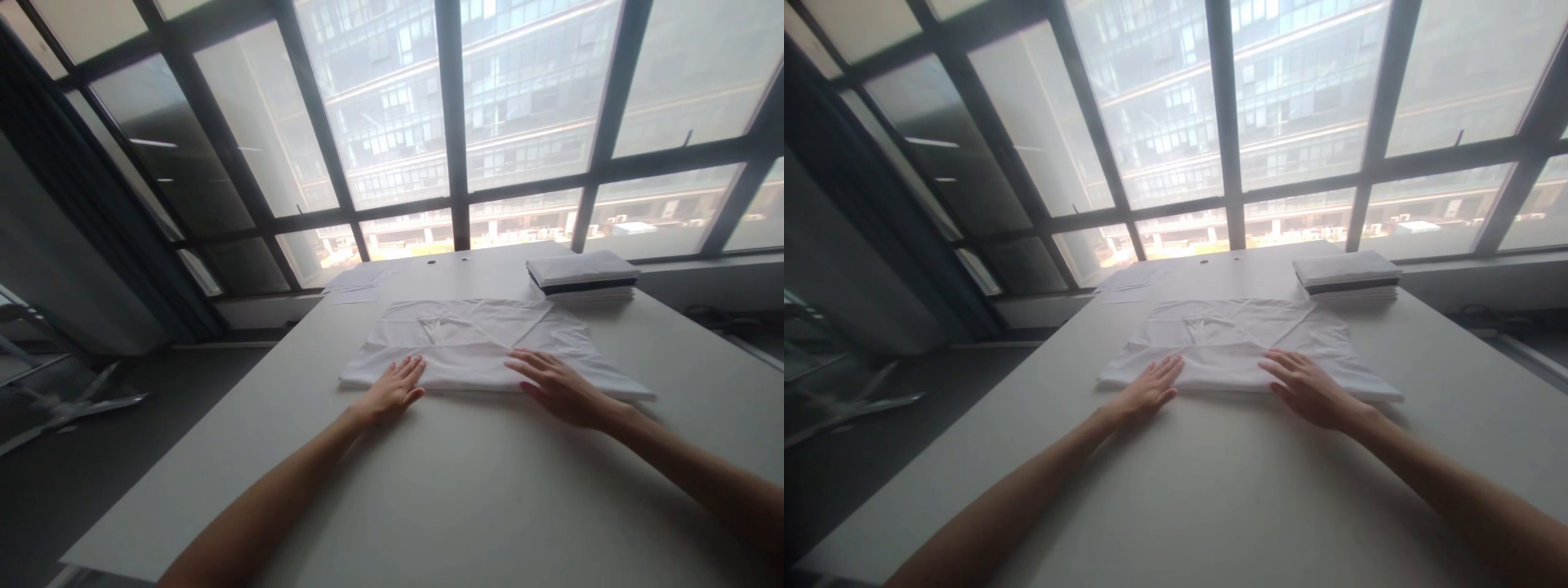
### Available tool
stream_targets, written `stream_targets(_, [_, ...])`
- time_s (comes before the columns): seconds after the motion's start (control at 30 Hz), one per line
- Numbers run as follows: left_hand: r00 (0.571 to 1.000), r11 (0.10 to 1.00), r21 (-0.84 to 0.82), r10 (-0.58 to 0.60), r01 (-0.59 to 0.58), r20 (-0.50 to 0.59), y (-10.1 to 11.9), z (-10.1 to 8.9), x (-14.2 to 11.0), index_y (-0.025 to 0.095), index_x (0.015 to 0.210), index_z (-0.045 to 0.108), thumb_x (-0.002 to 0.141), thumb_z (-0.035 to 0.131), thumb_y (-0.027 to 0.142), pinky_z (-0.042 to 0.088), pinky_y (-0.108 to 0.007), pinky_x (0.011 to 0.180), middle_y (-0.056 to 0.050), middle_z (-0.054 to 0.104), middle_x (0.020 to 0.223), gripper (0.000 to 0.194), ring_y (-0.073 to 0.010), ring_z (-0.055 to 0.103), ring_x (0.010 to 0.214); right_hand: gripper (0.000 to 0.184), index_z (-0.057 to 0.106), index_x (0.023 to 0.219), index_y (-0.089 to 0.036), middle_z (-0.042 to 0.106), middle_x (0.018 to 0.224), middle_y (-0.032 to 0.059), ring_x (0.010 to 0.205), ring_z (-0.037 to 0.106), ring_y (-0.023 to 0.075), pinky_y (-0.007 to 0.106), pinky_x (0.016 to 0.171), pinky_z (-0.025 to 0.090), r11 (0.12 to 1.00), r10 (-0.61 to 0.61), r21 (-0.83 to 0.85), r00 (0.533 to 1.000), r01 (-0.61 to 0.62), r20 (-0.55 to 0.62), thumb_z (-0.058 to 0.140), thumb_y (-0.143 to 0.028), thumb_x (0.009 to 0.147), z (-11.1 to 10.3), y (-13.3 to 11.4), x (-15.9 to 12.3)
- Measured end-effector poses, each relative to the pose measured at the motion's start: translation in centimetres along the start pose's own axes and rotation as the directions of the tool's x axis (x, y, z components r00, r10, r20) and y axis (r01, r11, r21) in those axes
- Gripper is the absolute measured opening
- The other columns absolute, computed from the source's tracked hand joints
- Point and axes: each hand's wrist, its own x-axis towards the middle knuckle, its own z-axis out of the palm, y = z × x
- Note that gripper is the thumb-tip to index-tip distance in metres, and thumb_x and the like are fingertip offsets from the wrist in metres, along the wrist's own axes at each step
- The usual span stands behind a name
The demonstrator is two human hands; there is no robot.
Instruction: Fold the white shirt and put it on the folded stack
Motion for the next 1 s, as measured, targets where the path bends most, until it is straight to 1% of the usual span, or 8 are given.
stream_targets(0.07, [0.999, 0.999, -0.019, -0.038, 0.039, 0.029, -0.1, 0.6, 0.0, 0.022, 0.163, 0.015, 0.103, 0.019, 0.064, 0.013, -0.051, 0.123, -0.010, 0.013, 0.167, 0.073, -0.0281, 0.008, 0.155, 0.053, 0.041, 0.154, -0.030, 0.039, 0.160, 0.0057, 0.148, 0.032, 0.0305, 0.051, 0.120, 0.029, 0.998, -0.057, 0.046, 0.991, 0.052, 0.121, 0.040, -0.044, 0.103, 1.0, -0.6, -0.1])
stream_targets(0.2, [0.994, 0.996, -0.021, -0.090, 0.092, 0.058, -0.4, 0.8, -0.1, 0.016, 0.163, 0.011, 0.102, 0.016, 0.067, 0.010, -0.052, 0.123, -0.013, 0.007, 0.167, 0.080, -0.0282, 0.004, 0.155, 0.061, 0.024, 0.160, -0.034, 0.022, 0.166, 0.0028, 0.153, 0.018, 0.0302, 0.055, 0.124, 0.018, 0.995, -0.050, 0.091, 0.962, 0.026, 0.270, 0.037, -0.053, 0.103, 2.0, -0.1, -0.6])
stream_targets(0.4, [0.993, 0.993, 0.043, -0.112, 0.113, -0.031, 0.7, 0.7, 0.0, 0.012, 0.162, 0.015, 0.101, 0.019, 0.069, 0.013, -0.055, 0.122, -0.019, 0.016, 0.166, 0.084, -0.0308, 0.009, 0.155, 0.063, 0.021, 0.160, -0.035, 0.019, 0.167, 0.0029, 0.153, 0.015, 0.0304, 0.055, 0.124, 0.016, 0.994, -0.049, 0.110, 0.959, 0.019, 0.278, 0.039, -0.055, 0.103, 2.0, 0.5, -0.7])
stream_targets(0.53, [0.990, 0.994, 0.083, 0.075, -0.066, -0.122, 2.9, 0.2, 0.3, 0.023, 0.162, 0.022, 0.103, 0.025, 0.064, 0.009, -0.053, 0.124, -0.011, 0.018, 0.167, 0.072, -0.0279, 0.009, 0.155, 0.064, 0.024, 0.160, -0.034, 0.022, 0.166, 0.0048, 0.153, 0.017, 0.0308, 0.055, 0.124, 0.018, 0.995, -0.043, 0.095, 0.961, 0.018, 0.272, 0.041, -0.055, 0.102, 1.8, -0.1, -0.4])
stream_targets(0.6, [0.984, 0.988, 0.066, 0.149, -0.142, -0.098, 3.9, 0.3, 0.6, 0.030, 0.161, 0.025, 0.103, 0.028, 0.063, 0.010, -0.054, 0.124, -0.006, 0.019, 0.167, 0.067, -0.0288, 0.009, 0.155, 0.064, 0.027, 0.160, -0.032, 0.023, 0.166, 0.0058, 0.153, 0.019, 0.0302, 0.053, 0.124, 0.019, 0.995, -0.047, 0.094, 0.972, 0.026, 0.230, 0.044, -0.052, 0.102, 1.5, -1.0, -0.1])
stream_targets(0.7, [0.986, 0.987, 0.042, 0.159, -0.157, -0.050, 4.6, 0.7, 1.0, 0.034, 0.159, 0.029, 0.101, 0.031, 0.066, 0.011, -0.059, 0.122, -0.005, 0.022, 0.167, 0.066, -0.0342, 0.010, 0.155, 0.066, 0.023, 0.161, -0.031, 0.018, 0.167, 0.0058, 0.154, 0.018, 0.0285, 0.051, 0.125, 0.018, 0.993, -0.057, 0.110, 0.980, 0.037, 0.192, 0.045, -0.049, 0.102, 1.3, -2.4, 0.3])
stream_targets(0.9, [0.990, 0.989, 0.032, 0.143, -0.142, -0.011, 4.0, 1.0, 1.0, 0.034, 0.160, 0.027, 0.101, 0.030, 0.066, 0.010, -0.058, 0.123, -0.004, 0.019, 0.167, 0.067, -0.0340, 0.007, 0.155, 0.064, 0.022, 0.160, -0.034, 0.020, 0.167, 0.0034, 0.154, 0.012, 0.0268, 0.052, 0.125, 0.009, 0.983, -0.083, 0.182, 0.937, 0.021, 0.338, 0.039, -0.056, 0.102, 1.7, -3.3, 0.6])
stream_targets(1.0, [0.990, 0.990, 0.042, 0.137, -0.138, 0.006, 4.0, 1.0, 1.0, 0.035, 0.161, 0.024, 0.101, 0.030, 0.066, 0.008, -0.057, 0.123, -0.002, 0.016, 0.168, 0.067, -0.0335, 0.005, 0.155, 0.062, 0.022, 0.160, -0.035, 0.019, 0.167, 0.0027, 0.155, 0.011, 0.0256, 0.052, 0.125, 0.010, 0.986, -0.060, 0.169, 0.942, 0.004, 0.331, 0.033, -0.056, 0.104, 2.0, -2.6, 0.3])
